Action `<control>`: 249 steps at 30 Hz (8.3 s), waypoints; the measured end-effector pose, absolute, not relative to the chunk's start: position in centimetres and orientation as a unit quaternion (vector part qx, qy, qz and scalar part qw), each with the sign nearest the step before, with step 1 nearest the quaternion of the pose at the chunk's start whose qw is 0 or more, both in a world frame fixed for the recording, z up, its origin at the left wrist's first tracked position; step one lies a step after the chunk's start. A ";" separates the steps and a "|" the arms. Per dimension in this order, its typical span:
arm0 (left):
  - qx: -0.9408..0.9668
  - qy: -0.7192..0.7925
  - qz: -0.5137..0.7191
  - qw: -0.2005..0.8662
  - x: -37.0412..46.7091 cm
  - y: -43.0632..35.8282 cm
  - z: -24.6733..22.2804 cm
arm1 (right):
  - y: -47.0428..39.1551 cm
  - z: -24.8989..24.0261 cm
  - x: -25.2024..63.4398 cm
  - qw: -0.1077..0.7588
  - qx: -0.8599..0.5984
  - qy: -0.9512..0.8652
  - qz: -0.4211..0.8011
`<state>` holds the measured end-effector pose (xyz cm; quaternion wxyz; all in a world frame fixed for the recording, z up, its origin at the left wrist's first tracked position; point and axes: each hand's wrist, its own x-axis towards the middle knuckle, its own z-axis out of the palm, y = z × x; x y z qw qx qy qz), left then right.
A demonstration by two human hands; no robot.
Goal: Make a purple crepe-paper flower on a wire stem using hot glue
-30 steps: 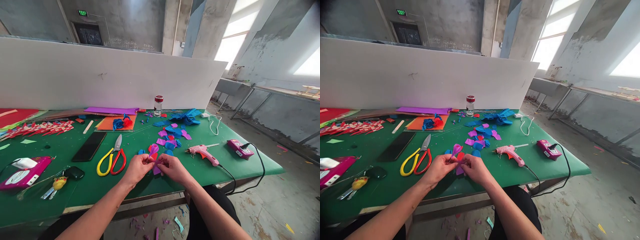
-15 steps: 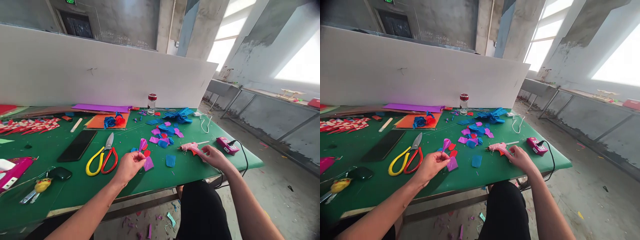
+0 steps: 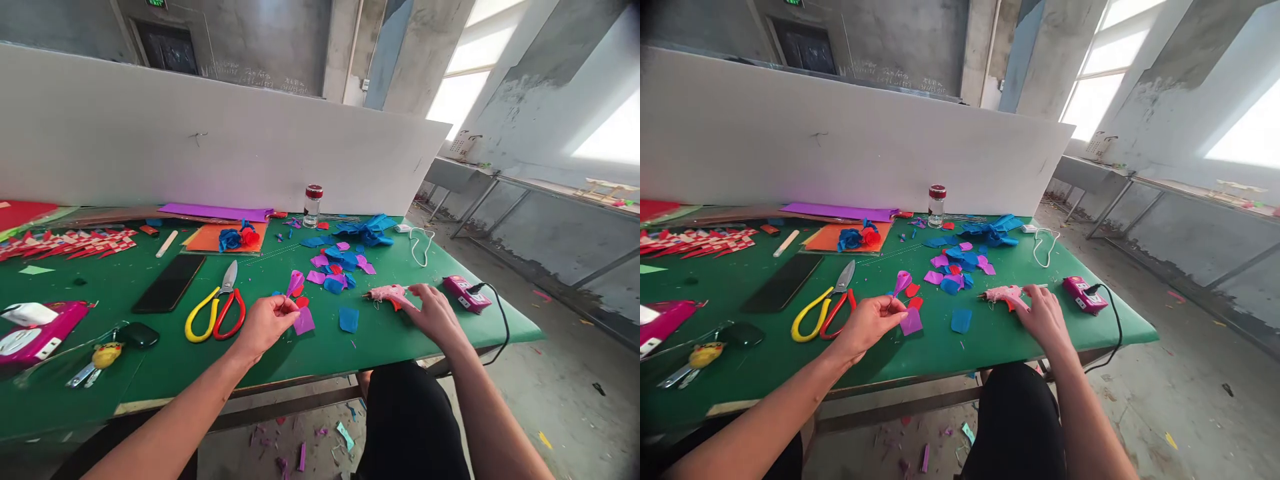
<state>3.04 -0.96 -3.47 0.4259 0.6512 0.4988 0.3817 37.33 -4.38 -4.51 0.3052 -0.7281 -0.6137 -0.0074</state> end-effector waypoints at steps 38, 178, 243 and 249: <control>0.500 0.386 0.554 0.542 2.7 -2.4 -1.2 | -2.2 -1.1 15.8 0.711 -0.423 -0.395 0.399; 0.678 0.385 0.570 0.260 2.1 -2.6 -2.7 | -4.2 -2.8 12.9 0.730 -0.318 -0.386 0.467; 0.733 0.423 0.498 0.189 2.0 -2.6 -2.8 | -3.6 -3.2 14.5 0.644 -0.478 -0.493 0.336; 0.719 0.437 0.498 0.210 2.2 -2.7 -2.6 | -3.7 -3.2 14.4 0.654 -0.445 -0.478 0.381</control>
